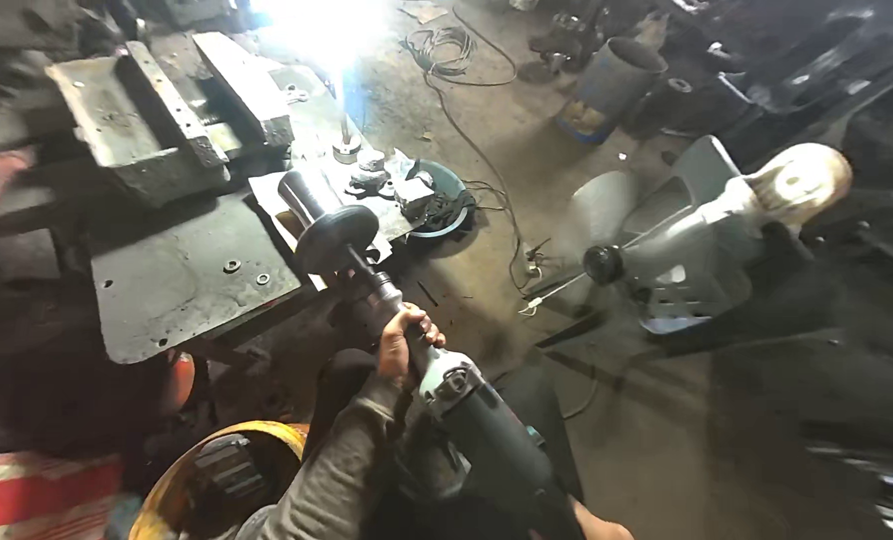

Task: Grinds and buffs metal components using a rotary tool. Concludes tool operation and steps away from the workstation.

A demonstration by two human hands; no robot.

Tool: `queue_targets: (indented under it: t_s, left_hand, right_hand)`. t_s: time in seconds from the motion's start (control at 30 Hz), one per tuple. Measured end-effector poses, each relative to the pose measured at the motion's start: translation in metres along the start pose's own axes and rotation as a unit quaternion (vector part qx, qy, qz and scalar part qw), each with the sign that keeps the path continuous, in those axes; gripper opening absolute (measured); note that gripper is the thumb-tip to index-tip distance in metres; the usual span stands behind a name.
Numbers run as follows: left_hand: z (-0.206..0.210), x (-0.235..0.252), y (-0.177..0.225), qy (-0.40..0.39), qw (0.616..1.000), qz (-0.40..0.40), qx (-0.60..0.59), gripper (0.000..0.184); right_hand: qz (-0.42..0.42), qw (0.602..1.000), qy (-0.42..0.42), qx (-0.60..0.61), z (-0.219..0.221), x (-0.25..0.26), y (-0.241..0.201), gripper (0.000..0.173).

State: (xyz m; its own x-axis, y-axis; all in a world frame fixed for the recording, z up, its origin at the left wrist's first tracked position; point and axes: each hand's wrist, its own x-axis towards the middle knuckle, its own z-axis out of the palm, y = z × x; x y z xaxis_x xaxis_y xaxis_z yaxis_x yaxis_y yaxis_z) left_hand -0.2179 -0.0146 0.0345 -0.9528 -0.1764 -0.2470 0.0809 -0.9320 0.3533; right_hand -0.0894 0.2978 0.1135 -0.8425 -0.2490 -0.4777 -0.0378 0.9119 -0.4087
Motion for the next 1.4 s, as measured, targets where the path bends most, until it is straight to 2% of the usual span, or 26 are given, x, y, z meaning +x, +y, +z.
queue_targets:
  t_s: [0.17, 0.3, 0.6, 0.9, 1.23, 1.4]
  left_hand:
    - [-0.022, -0.015, 0.006, -0.018, 0.999, 0.034, -0.032, 0.014]
    - [-0.020, -0.013, 0.005, -0.019, 0.999, 0.033, -0.026, 0.014]
    - [0.015, 0.021, -0.014, 0.028, 0.998, -0.028, 0.056, 0.019]
    - [0.020, 0.050, -0.028, 0.048, 0.992, -0.086, 0.081, 0.018]
    - [0.017, 0.023, -0.018, 0.044, 0.997, -0.043, 0.047, 0.009]
    - [0.008, 0.007, -0.009, 0.018, 0.999, -0.015, 0.032, 0.015]
  right_hand:
    - [-0.029, 1.000, -0.005, -0.011, 0.001, 0.001, 0.001, 0.049]
    - [-0.032, 0.999, -0.003, -0.013, 0.005, 0.002, 0.003, 0.048]
    - [0.004, 0.999, 0.018, 0.037, 0.006, 0.007, 0.011, 0.050]
    - [0.029, 0.997, 0.021, 0.067, 0.007, 0.021, 0.012, 0.048]
    - [0.008, 0.999, 0.022, 0.042, 0.007, 0.006, 0.012, 0.050]
    - [0.000, 0.999, 0.017, 0.036, 0.010, 0.001, 0.011, 0.051]
